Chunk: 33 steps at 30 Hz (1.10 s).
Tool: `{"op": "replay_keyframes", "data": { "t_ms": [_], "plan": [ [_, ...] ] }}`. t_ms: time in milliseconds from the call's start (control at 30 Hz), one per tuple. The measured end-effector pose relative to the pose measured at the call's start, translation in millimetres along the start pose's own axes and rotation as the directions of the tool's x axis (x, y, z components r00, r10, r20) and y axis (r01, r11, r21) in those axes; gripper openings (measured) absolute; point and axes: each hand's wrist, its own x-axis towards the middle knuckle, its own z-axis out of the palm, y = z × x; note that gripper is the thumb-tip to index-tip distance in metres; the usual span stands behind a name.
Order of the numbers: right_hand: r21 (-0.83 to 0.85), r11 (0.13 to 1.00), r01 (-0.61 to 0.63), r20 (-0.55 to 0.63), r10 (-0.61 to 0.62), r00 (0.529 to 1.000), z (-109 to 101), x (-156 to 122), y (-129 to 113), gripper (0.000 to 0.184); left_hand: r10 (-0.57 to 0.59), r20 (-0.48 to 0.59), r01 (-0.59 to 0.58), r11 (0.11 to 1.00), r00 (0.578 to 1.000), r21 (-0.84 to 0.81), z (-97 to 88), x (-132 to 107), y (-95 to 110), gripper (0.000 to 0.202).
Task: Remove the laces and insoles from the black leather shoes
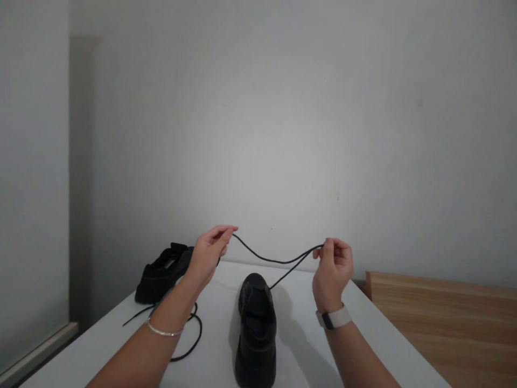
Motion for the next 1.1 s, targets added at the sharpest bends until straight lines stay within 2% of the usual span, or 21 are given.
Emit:
{"op": "replay_keyframes", "data": {
  "t_ms": [133, 267, 367, 467, 567, 667, 767, 900, 967, 1033, 1100],
  "plan": [
    [0.063, 0.998, 0.029, 0.173, -0.039, 0.984, 33.8, -8.8, -40.5, 0.014, 0.076, 0.140, -0.086, 0.994, 0.987, 0.065, 25.9, 0.6, 35.3, 0.024],
    [0.109, 0.994, 0.026, 0.391, -0.067, 0.918, 65.5, -22.8, -73.3, 0.008, 0.059, 0.240, -0.075, 0.996, 0.969, 0.056, 46.2, -3.8, 61.7, 0.027],
    [0.133, 0.991, 0.028, 0.472, -0.088, 0.877, 85.6, -28.0, -79.8, 0.007, 0.047, 0.268, -0.056, 0.998, 0.962, 0.027, 52.4, -2.4, 71.8, 0.026],
    [0.112, 0.992, 0.064, 0.497, -0.111, 0.861, 97.8, -23.8, -65.8, 0.007, 0.027, 0.263, -0.042, 0.998, 0.964, 0.050, 50.1, 2.5, 71.1, 0.023],
    [0.004, 0.987, 0.162, 0.470, -0.145, 0.871, 97.8, -12.4, -41.0, 0.008, -0.018, 0.237, -0.001, 0.997, 0.971, 0.080, 40.8, 6.6, 61.3, 0.019],
    [-0.111, 0.962, 0.251, 0.380, -0.193, 0.905, 88.0, 1.7, -22.5, 0.010, -0.083, 0.222, 0.061, 0.993, 0.972, 0.103, 28.4, 8.0, 47.1, 0.018],
    [-0.175, 0.924, 0.340, 0.280, -0.285, 0.917, 75.7, 16.3, -18.8, 0.010, -0.148, 0.229, 0.122, 0.985, 0.962, 0.125, 18.6, 7.9, 32.9, 0.020],
    [-0.234, 0.865, 0.444, 0.206, -0.402, 0.892, 63.5, 32.8, -26.5, 0.011, -0.218, 0.224, 0.184, 0.969, 0.950, 0.163, 13.4, 6.3, 18.7, 0.021],
    [-0.237, 0.869, 0.434, 0.256, -0.375, 0.891, 61.2, 36.0, -31.7, 0.011, -0.224, 0.237, 0.185, 0.967, 0.945, 0.178, 13.9, 5.5, 15.2, 0.018],
    [-0.203, 0.902, 0.381, 0.395, -0.280, 0.875, 62.5, 33.2, -38.9, 0.012, -0.199, 0.255, 0.163, 0.974, 0.946, 0.158, 16.9, 5.0, 15.2, 0.020],
    [-0.135, 0.952, 0.273, 0.571, -0.150, 0.807, 67.9, 24.3, -49.6, 0.013, -0.147, 0.235, 0.124, 0.986, 0.961, 0.110, 22.6, 4.5, 19.2, 0.023]
  ]
}}
